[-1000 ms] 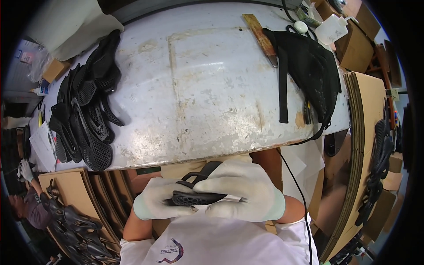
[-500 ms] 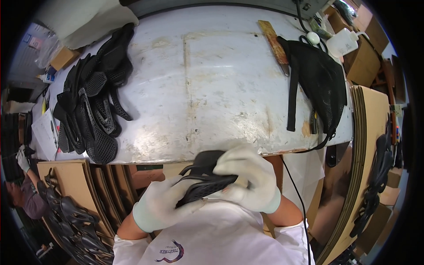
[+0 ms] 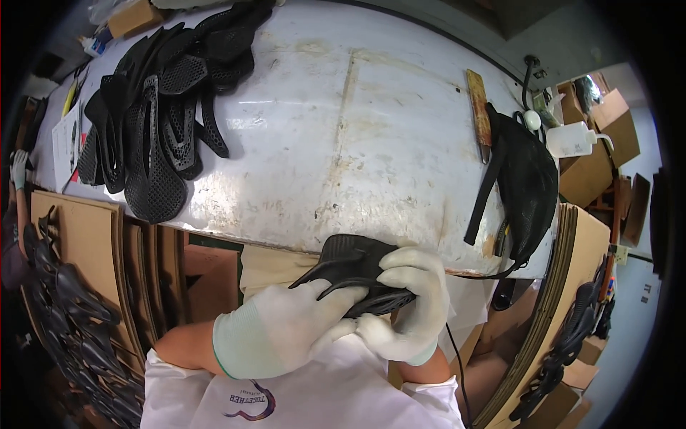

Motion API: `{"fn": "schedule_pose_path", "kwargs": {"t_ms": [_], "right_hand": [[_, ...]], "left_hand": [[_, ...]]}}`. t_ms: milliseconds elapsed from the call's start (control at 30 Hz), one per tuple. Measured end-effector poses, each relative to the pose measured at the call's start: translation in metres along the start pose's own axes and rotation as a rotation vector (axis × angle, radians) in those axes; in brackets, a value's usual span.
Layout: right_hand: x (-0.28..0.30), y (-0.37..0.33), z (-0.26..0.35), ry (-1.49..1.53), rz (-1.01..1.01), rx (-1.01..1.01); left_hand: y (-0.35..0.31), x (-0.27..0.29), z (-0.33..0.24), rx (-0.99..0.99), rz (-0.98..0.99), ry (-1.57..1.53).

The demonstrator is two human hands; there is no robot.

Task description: The worker is assembling bicycle saddle components by fitting the saddle padding onto the base frame and placing assembled units into a heating/curing machine.

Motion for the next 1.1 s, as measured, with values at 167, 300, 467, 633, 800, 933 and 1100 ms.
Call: {"fn": "schedule_pose_path", "kwargs": {"t_ms": [167, 300, 467, 633, 800, 933, 1100], "right_hand": [[0.003, 0.000, -0.001, 0.012, 0.033, 0.007], [-0.002, -0.005, 0.006, -0.038, -0.007, -0.019], [-0.006, 0.000, 0.009, -0.033, -0.097, -0.004], [-0.005, -0.001, 0.005, 0.034, -0.075, -0.037], [-0.006, -0.003, 0.006, 0.038, -0.112, -0.052], [-0.006, -0.004, 0.005, 0.051, -0.134, -0.058], [0.004, 0.002, 0.003, 0.073, 0.051, -0.089]], "left_hand": [[-0.003, -0.004, 0.003, 0.003, 0.037, 0.006], [-0.003, -0.005, 0.001, -0.047, -0.005, 0.073], [-0.006, -0.009, 0.006, 0.043, -0.005, 0.032], [-0.001, -0.005, 0.003, -0.050, -0.068, 0.061], [-0.002, -0.009, 0.003, 0.043, -0.008, 0.034], [0.001, -0.008, 0.002, 0.047, 0.021, 0.052], [0.001, -0.005, 0.009, 0.035, -0.007, 0.040]]}}
Point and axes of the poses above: each hand's wrist, its own y-axis towards the middle knuckle, its own x-axis out of the back of the hand, z = x × y, the point moved 3 cm from there along y, towards the middle knuckle, and after that the axes turned 14 degrees about -x, right-handed, at the moved point
